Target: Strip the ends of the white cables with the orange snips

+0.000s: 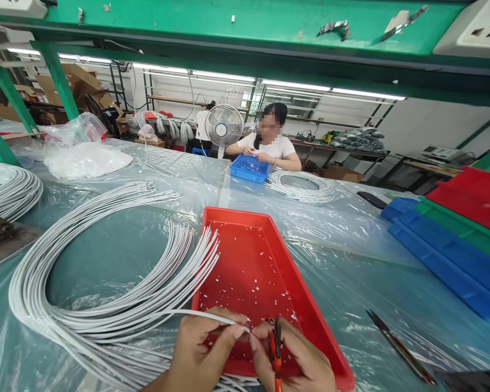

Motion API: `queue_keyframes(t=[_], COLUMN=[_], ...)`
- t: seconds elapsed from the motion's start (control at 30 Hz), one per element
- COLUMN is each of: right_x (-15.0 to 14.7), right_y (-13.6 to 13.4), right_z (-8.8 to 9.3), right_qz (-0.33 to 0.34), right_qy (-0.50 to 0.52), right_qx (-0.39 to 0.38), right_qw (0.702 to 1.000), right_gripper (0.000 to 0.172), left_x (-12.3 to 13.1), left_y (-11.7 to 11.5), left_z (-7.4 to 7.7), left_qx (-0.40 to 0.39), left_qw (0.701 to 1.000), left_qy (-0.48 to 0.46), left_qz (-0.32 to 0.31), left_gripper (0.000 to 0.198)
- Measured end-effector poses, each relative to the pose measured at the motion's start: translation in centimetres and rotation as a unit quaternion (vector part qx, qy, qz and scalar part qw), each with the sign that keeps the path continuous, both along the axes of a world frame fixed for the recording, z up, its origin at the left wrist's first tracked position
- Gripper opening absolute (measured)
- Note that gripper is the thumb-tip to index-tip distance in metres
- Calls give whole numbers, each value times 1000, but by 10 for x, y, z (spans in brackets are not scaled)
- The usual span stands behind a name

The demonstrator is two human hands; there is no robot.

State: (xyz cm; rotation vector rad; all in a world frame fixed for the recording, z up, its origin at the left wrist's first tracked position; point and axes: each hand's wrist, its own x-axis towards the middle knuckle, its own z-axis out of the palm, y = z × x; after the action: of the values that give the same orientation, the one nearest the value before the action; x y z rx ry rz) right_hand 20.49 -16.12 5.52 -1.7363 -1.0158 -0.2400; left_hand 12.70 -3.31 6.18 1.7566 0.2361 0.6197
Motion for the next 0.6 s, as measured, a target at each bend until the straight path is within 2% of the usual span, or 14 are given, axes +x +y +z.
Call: queue_keyframes(t=[0.33, 0.6], right_x=[4, 3], right_y=[-1, -2], right_z=[-1, 6], right_qz=[-9, -50], right_qy=[-126, -191], right_qx=[-21, -38], right_qw=[992, 979], right_gripper=[14, 9], left_x=[-2, 2], left_y=[-2, -3], left_z=[-4, -1], left_qx=[-16, -73], left_qw=[1000, 997], left_qy=[-1, 4], left_qz=[-24, -38], left_gripper=[13, 12])
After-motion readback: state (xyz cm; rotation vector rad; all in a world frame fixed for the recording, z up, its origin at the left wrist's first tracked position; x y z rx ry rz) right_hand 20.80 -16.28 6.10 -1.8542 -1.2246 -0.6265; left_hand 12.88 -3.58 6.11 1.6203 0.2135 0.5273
